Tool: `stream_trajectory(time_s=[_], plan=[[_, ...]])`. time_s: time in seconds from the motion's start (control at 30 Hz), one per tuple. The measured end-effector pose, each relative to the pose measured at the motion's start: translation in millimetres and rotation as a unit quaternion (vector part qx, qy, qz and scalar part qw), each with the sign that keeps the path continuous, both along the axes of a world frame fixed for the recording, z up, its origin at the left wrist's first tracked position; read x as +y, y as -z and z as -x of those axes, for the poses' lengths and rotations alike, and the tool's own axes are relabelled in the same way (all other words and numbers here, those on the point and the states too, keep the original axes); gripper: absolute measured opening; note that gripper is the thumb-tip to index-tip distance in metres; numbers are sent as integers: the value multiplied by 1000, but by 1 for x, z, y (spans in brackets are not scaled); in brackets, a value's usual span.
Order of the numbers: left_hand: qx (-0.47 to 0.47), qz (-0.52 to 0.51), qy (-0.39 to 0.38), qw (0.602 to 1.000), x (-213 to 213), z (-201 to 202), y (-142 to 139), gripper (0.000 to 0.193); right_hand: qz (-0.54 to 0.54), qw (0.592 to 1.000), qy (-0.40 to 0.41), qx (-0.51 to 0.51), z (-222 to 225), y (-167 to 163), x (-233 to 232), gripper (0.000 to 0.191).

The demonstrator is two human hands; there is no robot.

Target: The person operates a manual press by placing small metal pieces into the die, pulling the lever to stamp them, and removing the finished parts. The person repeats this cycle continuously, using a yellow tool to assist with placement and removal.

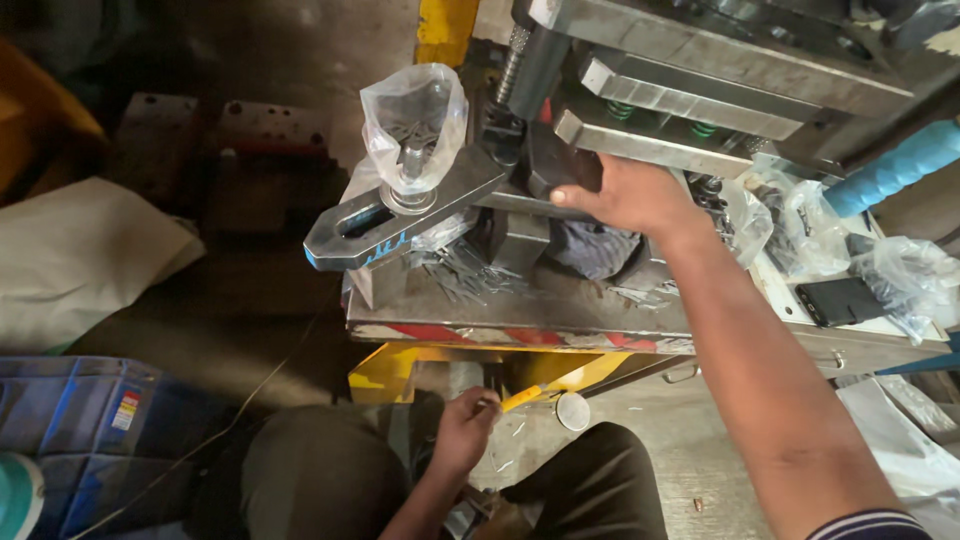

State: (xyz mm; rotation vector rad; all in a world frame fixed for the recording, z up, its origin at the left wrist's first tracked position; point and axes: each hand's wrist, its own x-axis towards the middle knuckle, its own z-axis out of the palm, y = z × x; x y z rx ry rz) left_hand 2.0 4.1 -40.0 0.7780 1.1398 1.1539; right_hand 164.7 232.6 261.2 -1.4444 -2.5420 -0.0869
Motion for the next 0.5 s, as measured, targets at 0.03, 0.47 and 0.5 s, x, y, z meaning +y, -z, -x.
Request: stream_trajectory(time_s=[0.03,0.47,0.5], plan=[[8,-7,-1,1000,0,0,1,8,-12,1000,-10,12,-3,4,-1,99],[76,-85,-15,993,3,-3,5,11,6,995,98,-4,3,2,-15,103],[142,-118,-17,983,4,-2,7,12,56,987,148,-17,5,4,-20,101]])
